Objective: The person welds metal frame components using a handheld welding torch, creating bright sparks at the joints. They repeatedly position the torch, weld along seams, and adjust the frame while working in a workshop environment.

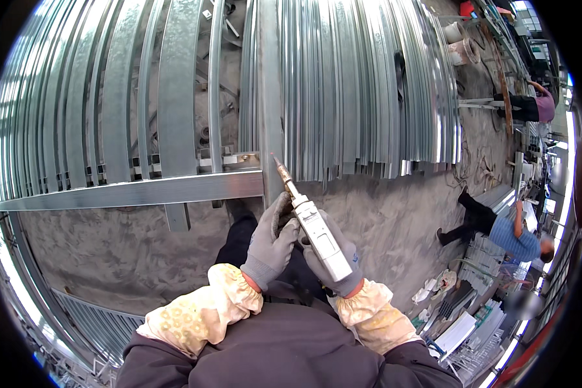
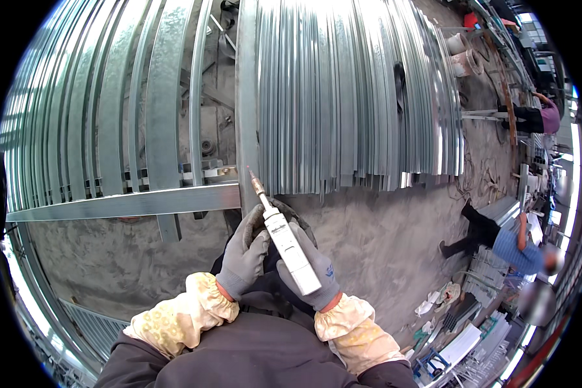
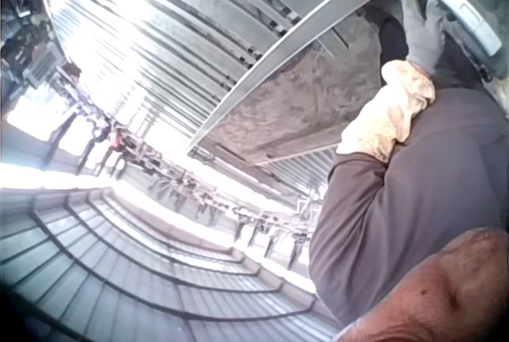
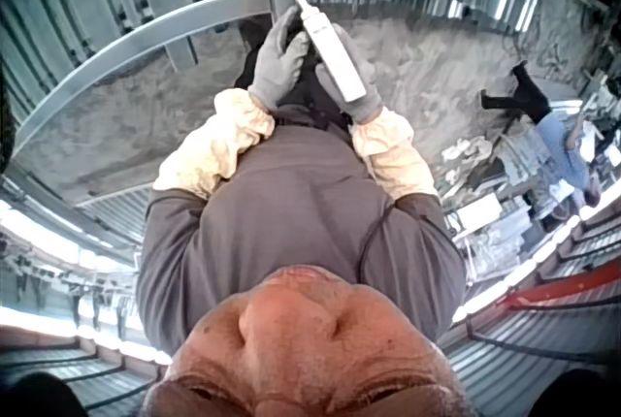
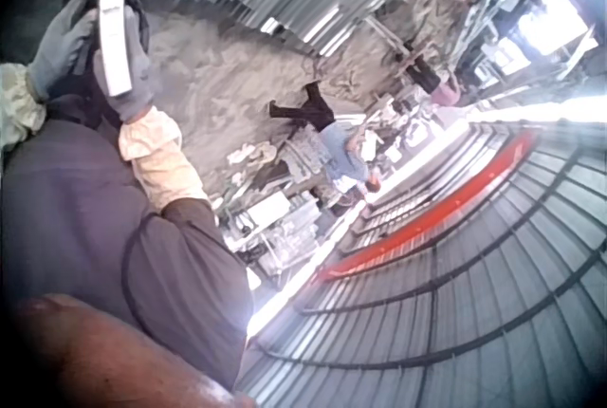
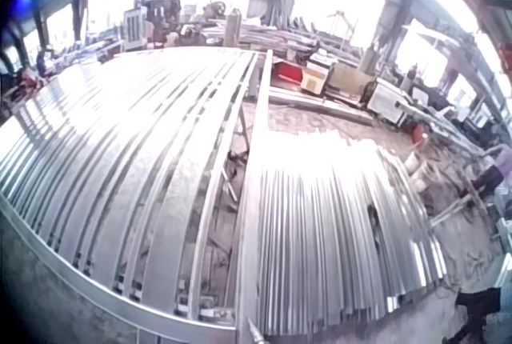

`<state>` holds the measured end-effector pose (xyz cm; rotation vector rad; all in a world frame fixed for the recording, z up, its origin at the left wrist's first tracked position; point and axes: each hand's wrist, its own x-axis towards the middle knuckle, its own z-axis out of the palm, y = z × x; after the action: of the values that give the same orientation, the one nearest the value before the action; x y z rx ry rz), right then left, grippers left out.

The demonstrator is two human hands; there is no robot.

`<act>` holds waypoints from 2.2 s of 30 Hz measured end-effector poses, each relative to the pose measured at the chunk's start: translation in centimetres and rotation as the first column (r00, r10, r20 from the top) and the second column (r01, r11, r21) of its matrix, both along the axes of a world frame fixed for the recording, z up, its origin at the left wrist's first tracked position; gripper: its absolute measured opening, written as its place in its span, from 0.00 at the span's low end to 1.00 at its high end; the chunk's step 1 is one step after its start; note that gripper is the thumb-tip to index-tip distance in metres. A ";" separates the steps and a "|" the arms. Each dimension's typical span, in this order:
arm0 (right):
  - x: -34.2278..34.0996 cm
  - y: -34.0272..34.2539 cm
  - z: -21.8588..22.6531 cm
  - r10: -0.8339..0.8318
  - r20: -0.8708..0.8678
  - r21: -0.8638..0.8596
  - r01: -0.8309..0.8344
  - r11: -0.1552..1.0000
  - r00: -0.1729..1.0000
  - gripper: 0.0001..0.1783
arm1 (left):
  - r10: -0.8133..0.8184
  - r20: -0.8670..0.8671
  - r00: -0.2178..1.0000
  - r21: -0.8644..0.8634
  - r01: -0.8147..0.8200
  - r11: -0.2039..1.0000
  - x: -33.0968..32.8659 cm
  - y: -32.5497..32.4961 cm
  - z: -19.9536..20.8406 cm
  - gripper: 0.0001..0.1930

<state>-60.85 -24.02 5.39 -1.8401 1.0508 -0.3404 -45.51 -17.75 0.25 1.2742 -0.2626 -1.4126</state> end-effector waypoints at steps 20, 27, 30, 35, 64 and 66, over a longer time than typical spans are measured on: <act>-1.9 -0.4 4.5 -0.193 0.186 0.422 0.099 0.901 0.964 0.36 | 0.175 -0.296 0.939 0.040 -0.170 0.985 2.5 -1.8 3.4 0.20; -4.4 -1.2 12.9 -0.204 0.209 0.689 0.003 0.725 0.956 0.28 | -0.037 -0.539 0.842 -0.287 -0.142 0.947 4.6 -3.1 10.8 0.17; -5.3 -1.3 15.5 -0.282 0.224 0.749 0.021 0.662 0.933 0.24 | -0.119 -0.606 0.786 -0.394 -0.166 0.904 3.8 -2.9 13.3 0.17; -5.8 -1.0 17.8 -0.253 0.448 0.633 -0.104 0.767 0.858 0.25 | -0.091 -0.576 0.812 -0.431 -0.208 0.878 2.6 -2.5 17.7 0.12; -8.5 -0.4 17.4 -0.109 0.773 0.433 -0.393 0.811 0.625 0.39 | 0.116 -0.296 0.948 -0.473 -0.251 0.845 0.6 -4.9 23.7 0.12; -8.4 -0.1 17.1 -0.146 0.772 0.452 -0.373 0.810 0.618 0.39 | 0.109 -0.266 0.958 -0.499 -0.234 0.834 0.7 -5.2 23.7 0.11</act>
<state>-69.21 -24.13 22.48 -0.9853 0.3187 -0.5992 -44.86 -22.91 23.97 0.6565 -0.3407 -1.2029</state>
